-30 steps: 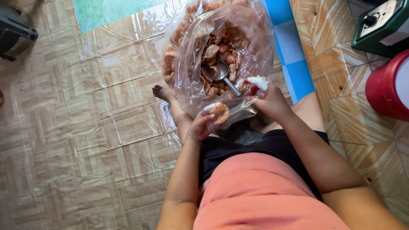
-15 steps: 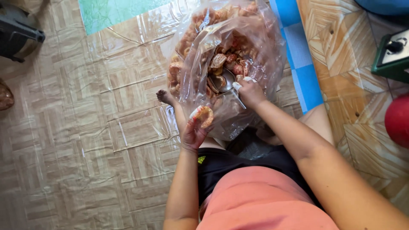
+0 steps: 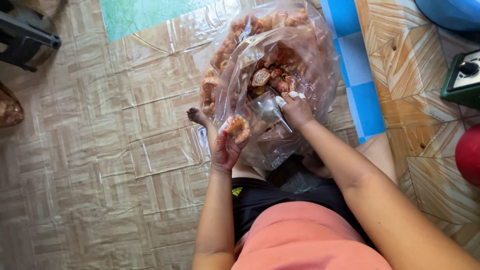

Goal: Packaging fried snacks from a large bulk bag into smaller individual plastic bags using a spoon and a heat sealer.

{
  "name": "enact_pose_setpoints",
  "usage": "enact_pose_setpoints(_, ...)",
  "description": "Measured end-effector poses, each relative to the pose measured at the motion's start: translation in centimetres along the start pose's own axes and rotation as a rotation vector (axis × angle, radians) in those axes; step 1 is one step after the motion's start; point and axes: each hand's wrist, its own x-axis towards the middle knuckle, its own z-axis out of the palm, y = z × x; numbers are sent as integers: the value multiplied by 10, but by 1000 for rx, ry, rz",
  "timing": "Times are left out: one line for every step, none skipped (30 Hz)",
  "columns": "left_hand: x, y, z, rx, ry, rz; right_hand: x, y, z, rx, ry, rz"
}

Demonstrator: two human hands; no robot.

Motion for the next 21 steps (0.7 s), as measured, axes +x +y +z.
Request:
enact_pose_setpoints(-1, 1, -5, 5, -4, 6, 7, -2, -7, 1, 8, -2)
enact_pose_setpoints(-1, 1, -10, -11, -1, 8, 14, -5, -15, -10, 22, 7)
enact_pose_setpoints(-3, 2, -15, -28, 5, 7, 18, -8, -23, -20, 34, 18)
enact_pose_setpoints(-5, 6, -17, -23, 3, 12, 13, -4, -10, -17, 39, 17)
enact_pose_setpoints(-8, 10, -20, -23, 18, 20, 6, 1, 3, -18, 32, 13)
enact_pose_setpoints(-10, 13, -23, -22, 33, 29, -1, 5, 16, -19, 24, 8)
enact_pose_setpoints(-12, 16, -27, -21, 31, 31, 3, 4, 5, -20, 27, 8)
enact_pose_setpoints(-14, 19, -30, -29, 43, 39, 6, 4, -5, -36, 26, 15)
enact_pose_setpoints(-16, 20, -34, -40, 56, 43, 7, 4, -17, -56, 23, 24)
enact_pose_setpoints(-18, 20, -33, -42, 54, 42, 4, 6, -17, -58, 23, 24)
enact_pose_setpoints(-18, 21, -31, -46, 57, 40, 3, 9, -16, -62, 19, 28)
enact_pose_setpoints(-19, 22, -30, -50, 60, 39, 1, 12, -16, -66, 16, 31)
enact_pose_setpoints(-18, 21, -28, -48, 55, 40, -3, 16, -8, -68, 20, 32)
enact_pose_setpoints(-17, 19, -27, -58, 51, 37, -7, 19, 1, -81, 7, 42)
enact_pose_setpoints(-18, 18, -26, -67, 49, 36, -11, 21, 10, -90, -7, 50)
enact_pose_setpoints(-14, 20, -21, -65, 47, 38, -5, 23, 6, -90, -3, 50)
enact_pose_setpoints(-14, 20, -17, -59, 38, 32, -3, 23, 1, -59, -22, 146)
enact_pose_setpoints(-14, 20, -13, -52, 28, 26, -1, 22, -4, -27, -42, 243)
enact_pose_setpoints(-14, 20, -15, -56, 32, 25, -1, 27, -9, -28, -47, 242)
enact_pose_setpoints(-13, 21, -16, -56, 27, 27, -1, 31, -14, 132, -33, 480)
enact_pose_setpoints(-13, 20, -18, -59, 22, 30, -2, 36, -19, 290, -18, 717)
